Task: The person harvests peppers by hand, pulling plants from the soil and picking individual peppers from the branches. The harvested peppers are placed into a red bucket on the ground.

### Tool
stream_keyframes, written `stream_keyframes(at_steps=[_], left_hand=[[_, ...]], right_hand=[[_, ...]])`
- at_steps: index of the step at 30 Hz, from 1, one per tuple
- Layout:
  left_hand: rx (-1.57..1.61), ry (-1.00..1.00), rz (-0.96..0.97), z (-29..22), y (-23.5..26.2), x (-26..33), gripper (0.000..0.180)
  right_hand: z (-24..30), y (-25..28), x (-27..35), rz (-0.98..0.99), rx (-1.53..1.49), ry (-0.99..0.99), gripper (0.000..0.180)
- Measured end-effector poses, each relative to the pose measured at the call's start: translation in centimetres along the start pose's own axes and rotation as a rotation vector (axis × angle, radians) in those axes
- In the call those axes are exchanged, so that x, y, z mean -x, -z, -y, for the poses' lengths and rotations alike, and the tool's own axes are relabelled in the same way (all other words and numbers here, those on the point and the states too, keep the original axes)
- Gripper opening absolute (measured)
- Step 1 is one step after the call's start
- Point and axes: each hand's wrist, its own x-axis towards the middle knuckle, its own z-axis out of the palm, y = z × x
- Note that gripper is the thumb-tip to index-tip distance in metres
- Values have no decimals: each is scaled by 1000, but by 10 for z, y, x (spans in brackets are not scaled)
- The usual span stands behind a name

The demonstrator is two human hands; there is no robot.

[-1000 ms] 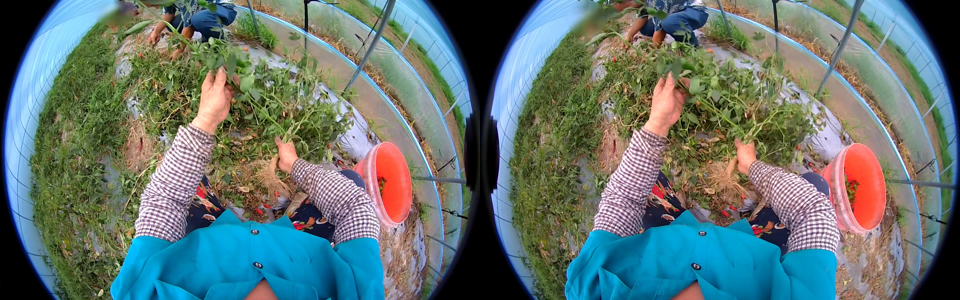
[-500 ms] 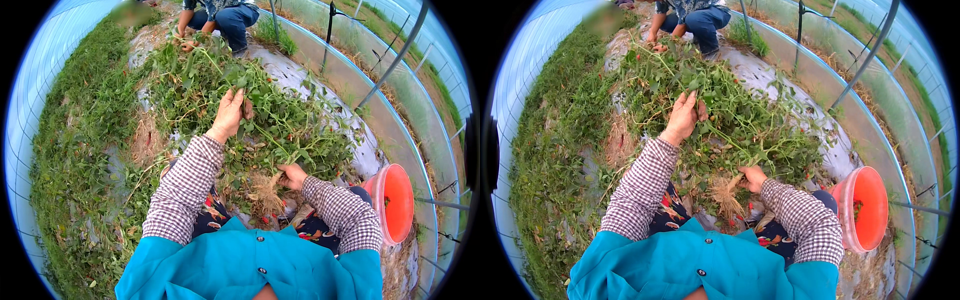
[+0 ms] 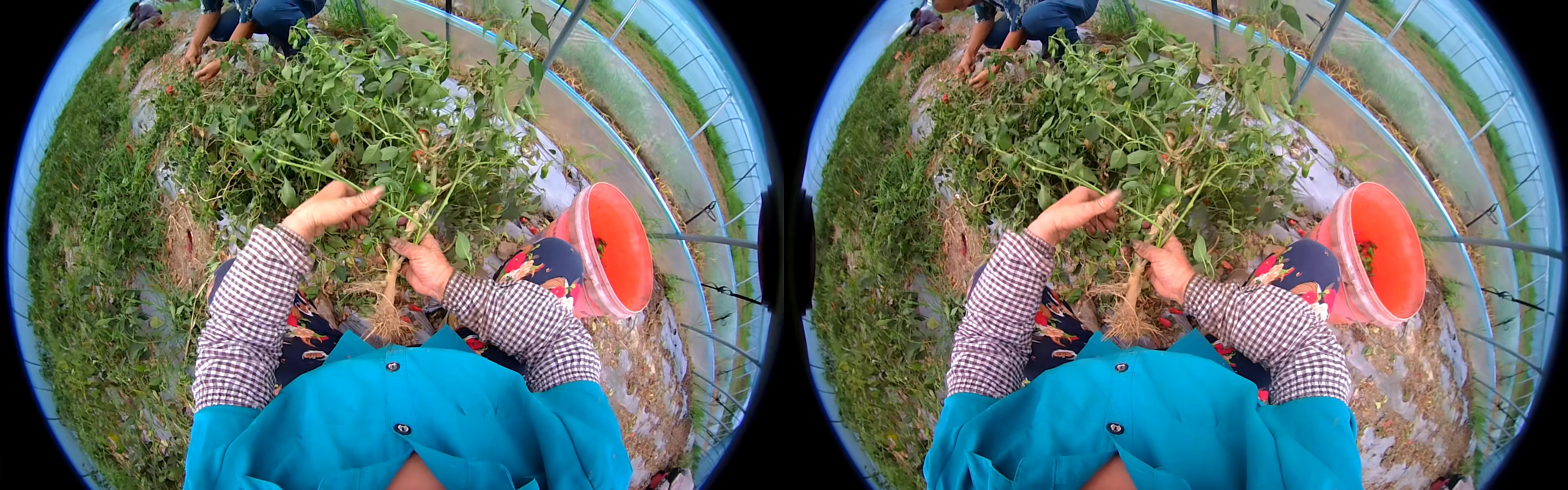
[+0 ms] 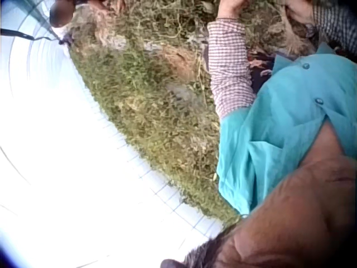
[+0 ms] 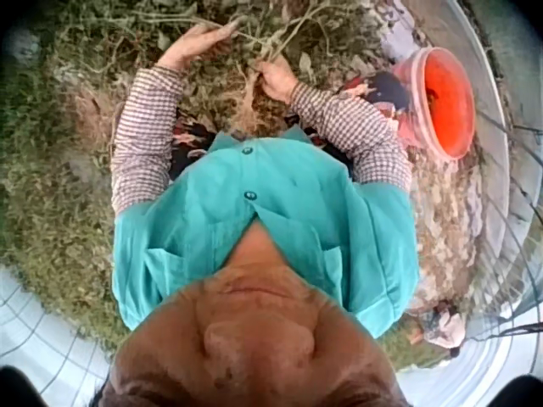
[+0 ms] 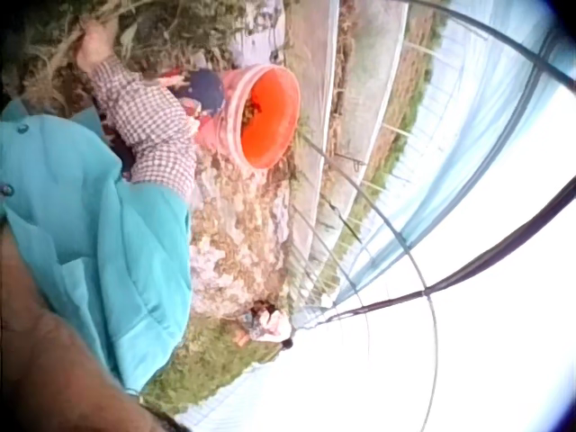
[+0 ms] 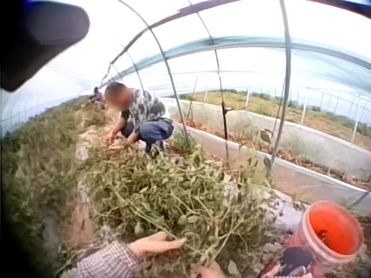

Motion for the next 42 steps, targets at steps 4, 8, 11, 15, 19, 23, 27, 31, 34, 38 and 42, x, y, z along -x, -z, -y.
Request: stream_keyframes(at_steps=[4,8,11,15,19,23,27,31,34,38,42], left_hand=[[213,-90,119,4,-28,-3,69],[366,58,-110,29,-62,-11,95],[495,149,-150,59,-57,-28,104],[694,129,-53,29,-51,-7,99],[543,76,-207,60,-42,-23,104],[528,-47,-277,64,-61,-28,106],[316,-81,-351,49,-72,-20,110],[334,-192,-278,42,-71,-10,102],[360,-202,-280,53,-63,-11,93],[350,-92,-184,48,-55,0,96],[111,10,-215,44,-59,-7,107]], right_hand=[[-12,-15,8,77,112,-25,31],[-21,-6,-4,119,318,-135,38],[-29,-6,-7,138,381,-34,42],[8,-4,-24,293,1130,-139,49],[66,-35,-12,577,1735,-54,36],[85,-32,-30,107,1505,894,19],[76,-46,-47,197,2166,831,29],[70,-31,-56,361,2272,452,28],[77,-26,-53,410,1935,861,33],[93,-25,-47,374,1722,738,39],[105,-5,-61,246,1868,938,41]])
